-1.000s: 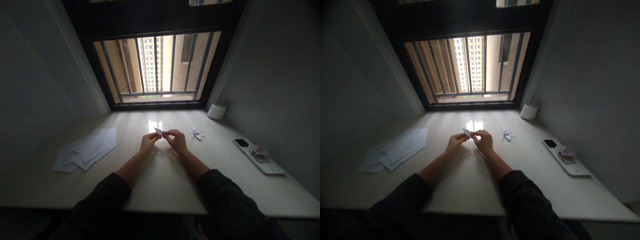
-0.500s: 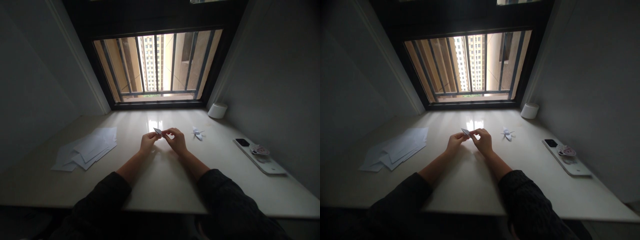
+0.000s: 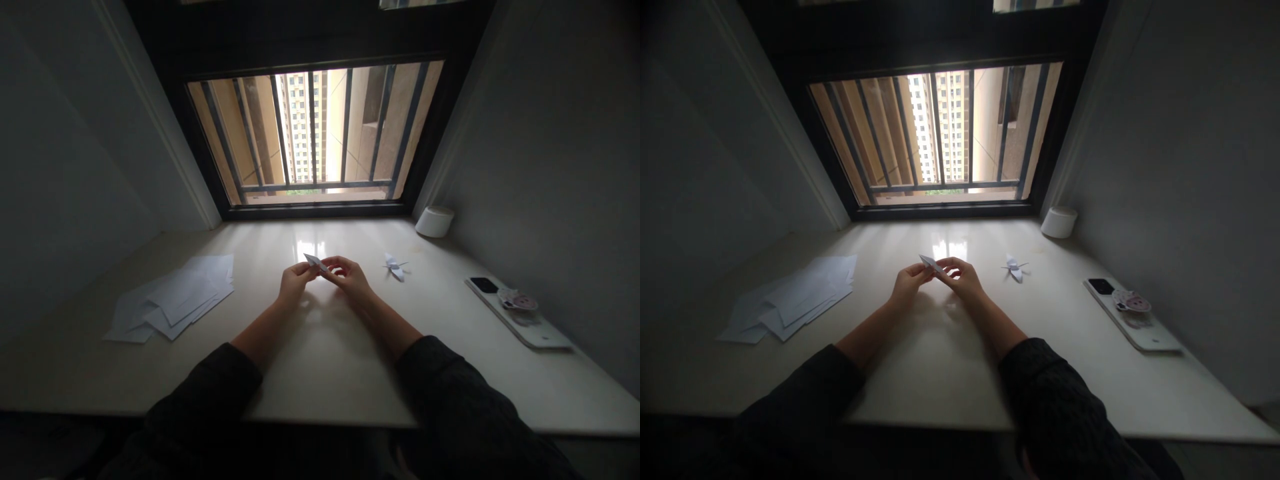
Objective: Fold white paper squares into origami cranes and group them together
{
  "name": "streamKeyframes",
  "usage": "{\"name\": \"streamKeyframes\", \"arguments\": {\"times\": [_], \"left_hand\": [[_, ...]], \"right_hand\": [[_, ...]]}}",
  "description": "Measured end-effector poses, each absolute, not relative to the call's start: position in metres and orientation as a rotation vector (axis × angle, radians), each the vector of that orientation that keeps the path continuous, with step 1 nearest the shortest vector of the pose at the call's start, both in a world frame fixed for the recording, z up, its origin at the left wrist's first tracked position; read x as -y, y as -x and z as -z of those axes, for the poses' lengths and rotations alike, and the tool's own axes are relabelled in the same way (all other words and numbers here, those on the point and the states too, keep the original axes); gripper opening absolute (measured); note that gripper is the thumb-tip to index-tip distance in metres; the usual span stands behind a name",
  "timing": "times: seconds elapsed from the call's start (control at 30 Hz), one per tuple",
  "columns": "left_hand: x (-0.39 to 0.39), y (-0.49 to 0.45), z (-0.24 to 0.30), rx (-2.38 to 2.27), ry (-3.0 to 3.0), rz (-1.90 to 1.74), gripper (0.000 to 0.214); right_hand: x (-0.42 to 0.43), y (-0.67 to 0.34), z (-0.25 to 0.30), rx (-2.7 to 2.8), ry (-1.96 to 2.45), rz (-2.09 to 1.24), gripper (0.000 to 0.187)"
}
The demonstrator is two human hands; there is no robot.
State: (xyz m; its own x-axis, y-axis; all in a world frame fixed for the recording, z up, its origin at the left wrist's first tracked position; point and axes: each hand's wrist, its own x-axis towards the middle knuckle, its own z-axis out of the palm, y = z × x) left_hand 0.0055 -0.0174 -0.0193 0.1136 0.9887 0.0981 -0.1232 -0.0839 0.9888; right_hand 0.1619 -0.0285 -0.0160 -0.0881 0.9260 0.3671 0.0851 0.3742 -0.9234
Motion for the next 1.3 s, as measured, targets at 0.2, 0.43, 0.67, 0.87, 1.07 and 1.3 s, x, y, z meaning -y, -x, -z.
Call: {"name": "streamKeyframes", "arguments": {"times": [0.2, 0.43, 0.67, 0.87, 1.07, 1.3], "left_hand": [[0.02, -0.006, 0.014, -1.0, -1.344, -1.25, 0.036], [0.025, -0.01, 0.011, -0.915, -1.335, -1.292, 0.033], [0.025, -0.008, 0.014, -1.108, -1.47, -1.366, 0.028], [0.033, -0.005, 0.003, -1.208, -1.925, -1.496, 0.015], [0.038, -0.007, -0.002, -1.165, -1.928, -1.471, 0.01], [0.034, -0.004, 0.001, -1.189, -2.036, -1.404, 0.008]], "right_hand": [[0.025, -0.163, 0.022, 1.396, 1.026, -0.888, 0.03], [0.017, -0.164, 0.034, 1.251, 1.036, -0.983, 0.032], [0.018, -0.16, 0.033, 1.378, 1.079, -0.85, 0.033], [0.031, -0.157, 0.025, 1.704, 1.134, -0.379, 0.017], [0.027, -0.163, 0.026, 1.636, 1.112, -0.419, 0.021], [0.022, -0.168, 0.027, 1.587, 1.122, -0.564, 0.026]]}}
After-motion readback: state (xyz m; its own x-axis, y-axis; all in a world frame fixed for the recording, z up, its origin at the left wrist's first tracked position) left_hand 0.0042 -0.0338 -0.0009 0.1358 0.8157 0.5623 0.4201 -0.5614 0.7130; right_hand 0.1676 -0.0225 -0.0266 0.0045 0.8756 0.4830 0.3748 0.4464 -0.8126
